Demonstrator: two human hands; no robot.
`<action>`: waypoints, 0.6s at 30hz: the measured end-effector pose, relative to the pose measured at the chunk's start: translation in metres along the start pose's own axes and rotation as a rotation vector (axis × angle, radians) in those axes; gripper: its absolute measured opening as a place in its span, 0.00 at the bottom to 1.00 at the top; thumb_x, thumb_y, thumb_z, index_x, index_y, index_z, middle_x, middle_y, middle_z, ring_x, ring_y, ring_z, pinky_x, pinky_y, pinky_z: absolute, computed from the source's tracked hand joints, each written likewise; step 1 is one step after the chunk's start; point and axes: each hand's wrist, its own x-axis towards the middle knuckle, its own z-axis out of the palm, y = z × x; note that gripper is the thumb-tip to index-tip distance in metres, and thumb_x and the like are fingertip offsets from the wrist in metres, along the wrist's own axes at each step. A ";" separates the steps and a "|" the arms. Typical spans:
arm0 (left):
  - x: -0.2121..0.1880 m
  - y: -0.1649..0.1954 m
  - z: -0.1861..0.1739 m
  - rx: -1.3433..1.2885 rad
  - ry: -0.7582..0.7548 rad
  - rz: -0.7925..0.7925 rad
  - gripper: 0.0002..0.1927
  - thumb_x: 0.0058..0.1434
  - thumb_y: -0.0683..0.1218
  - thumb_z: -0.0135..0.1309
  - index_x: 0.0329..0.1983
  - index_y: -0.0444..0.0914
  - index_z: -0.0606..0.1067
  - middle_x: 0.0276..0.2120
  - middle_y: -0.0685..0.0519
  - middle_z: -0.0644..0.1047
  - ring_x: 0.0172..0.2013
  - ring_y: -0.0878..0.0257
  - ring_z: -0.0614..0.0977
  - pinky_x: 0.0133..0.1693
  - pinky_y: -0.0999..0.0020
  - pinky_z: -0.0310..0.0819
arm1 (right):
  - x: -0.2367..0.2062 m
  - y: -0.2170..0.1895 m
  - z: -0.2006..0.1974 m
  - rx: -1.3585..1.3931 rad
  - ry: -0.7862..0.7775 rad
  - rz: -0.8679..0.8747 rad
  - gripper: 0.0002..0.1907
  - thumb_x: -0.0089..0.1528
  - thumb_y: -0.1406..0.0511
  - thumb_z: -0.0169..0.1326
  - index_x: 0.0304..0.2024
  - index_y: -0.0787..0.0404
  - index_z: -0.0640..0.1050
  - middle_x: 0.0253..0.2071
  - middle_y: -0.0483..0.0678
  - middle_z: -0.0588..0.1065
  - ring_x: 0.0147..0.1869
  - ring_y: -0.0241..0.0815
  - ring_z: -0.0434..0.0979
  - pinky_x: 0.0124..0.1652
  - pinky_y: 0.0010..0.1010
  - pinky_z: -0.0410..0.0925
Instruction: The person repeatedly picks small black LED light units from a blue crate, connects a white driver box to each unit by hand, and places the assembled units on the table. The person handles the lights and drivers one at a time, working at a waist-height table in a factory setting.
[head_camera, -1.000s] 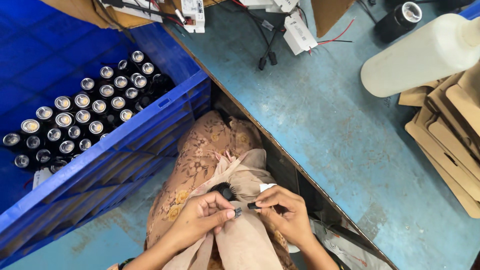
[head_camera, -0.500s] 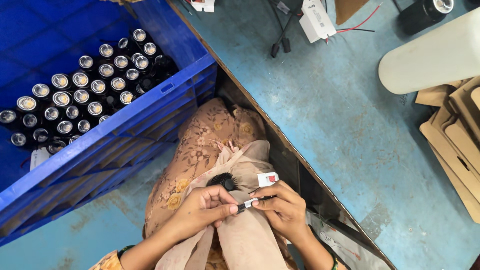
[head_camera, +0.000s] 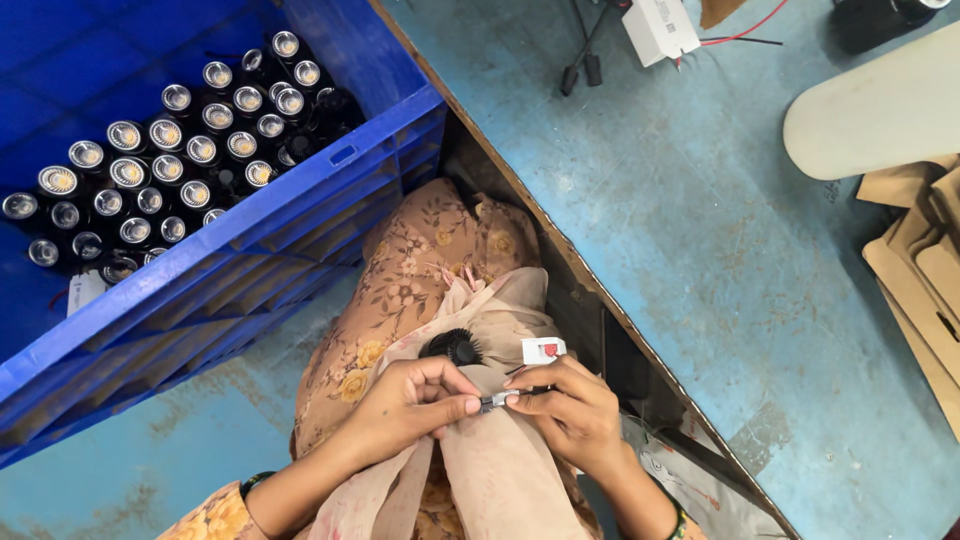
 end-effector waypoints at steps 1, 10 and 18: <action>-0.001 0.000 0.000 0.016 0.010 -0.002 0.08 0.60 0.44 0.62 0.39 0.35 0.79 0.27 0.57 0.80 0.26 0.76 0.76 0.25 0.78 0.68 | 0.001 -0.001 -0.001 0.001 -0.017 -0.008 0.08 0.54 0.73 0.66 0.34 0.59 0.82 0.41 0.45 0.81 0.42 0.42 0.83 0.42 0.29 0.74; 0.019 0.009 -0.002 -0.032 -0.046 0.033 0.08 0.61 0.44 0.62 0.38 0.35 0.79 0.29 0.58 0.79 0.26 0.75 0.75 0.25 0.78 0.67 | 0.021 0.012 -0.028 0.057 -0.185 0.003 0.13 0.52 0.69 0.69 0.40 0.59 0.85 0.40 0.46 0.81 0.41 0.42 0.80 0.40 0.29 0.72; 0.020 0.005 0.002 -0.018 -0.031 0.105 0.07 0.62 0.45 0.61 0.39 0.35 0.79 0.29 0.58 0.79 0.27 0.76 0.76 0.26 0.78 0.68 | 0.018 0.018 -0.023 0.187 -0.176 0.169 0.09 0.53 0.74 0.64 0.35 0.60 0.86 0.39 0.46 0.82 0.42 0.42 0.79 0.44 0.31 0.70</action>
